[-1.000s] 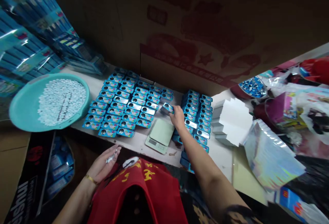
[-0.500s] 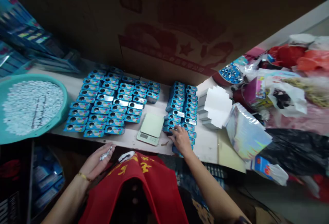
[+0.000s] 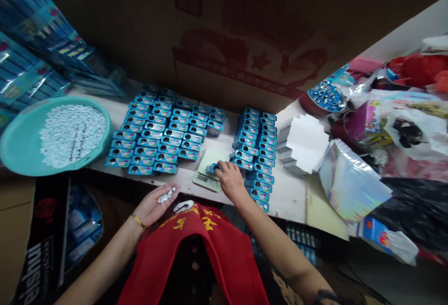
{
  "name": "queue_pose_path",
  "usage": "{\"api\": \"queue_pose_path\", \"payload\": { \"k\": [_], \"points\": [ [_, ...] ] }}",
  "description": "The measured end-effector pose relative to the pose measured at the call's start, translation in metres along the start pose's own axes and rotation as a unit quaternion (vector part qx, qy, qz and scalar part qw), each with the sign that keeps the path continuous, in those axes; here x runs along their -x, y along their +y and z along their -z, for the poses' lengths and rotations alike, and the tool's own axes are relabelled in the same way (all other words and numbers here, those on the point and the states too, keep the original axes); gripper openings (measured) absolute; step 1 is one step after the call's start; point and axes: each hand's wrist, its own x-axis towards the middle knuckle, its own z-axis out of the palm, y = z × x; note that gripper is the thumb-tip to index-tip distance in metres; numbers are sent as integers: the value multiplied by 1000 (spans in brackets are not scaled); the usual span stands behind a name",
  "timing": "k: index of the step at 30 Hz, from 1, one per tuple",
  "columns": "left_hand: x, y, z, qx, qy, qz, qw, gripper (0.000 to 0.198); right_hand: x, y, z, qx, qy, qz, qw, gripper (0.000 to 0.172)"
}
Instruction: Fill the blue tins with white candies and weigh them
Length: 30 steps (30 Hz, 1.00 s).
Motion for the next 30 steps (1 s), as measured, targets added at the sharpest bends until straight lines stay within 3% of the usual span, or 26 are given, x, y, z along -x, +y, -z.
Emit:
{"api": "queue_pose_path", "payload": {
  "k": [3,6,8,11,14,22,30],
  "points": [
    [8,-2,-2,3,-9,8,1000,19,-17,-8,-9,-44,-6,-1,999,21],
    [15,-4,-5,-1,-24,19,1000,23,-15,-24,-7,-116,27,-7,993,25],
    [17,-7,-6,-15,-47,27,998,27,-10,-45,1,-160,26,39,986,26],
    [16,-12,-6,-52,-96,29,994,28,-10,-82,11,-214,-20,160,963,24],
    [15,-16,-5,-75,-124,30,989,25,-14,-104,10,-236,-61,193,950,19],
    [22,-15,-2,-107,-157,67,979,28,-12,-102,2,-265,-106,167,944,20],
    [17,-18,-3,-69,-129,72,987,31,-7,-103,-4,-241,-74,136,958,11]
  ]
}}
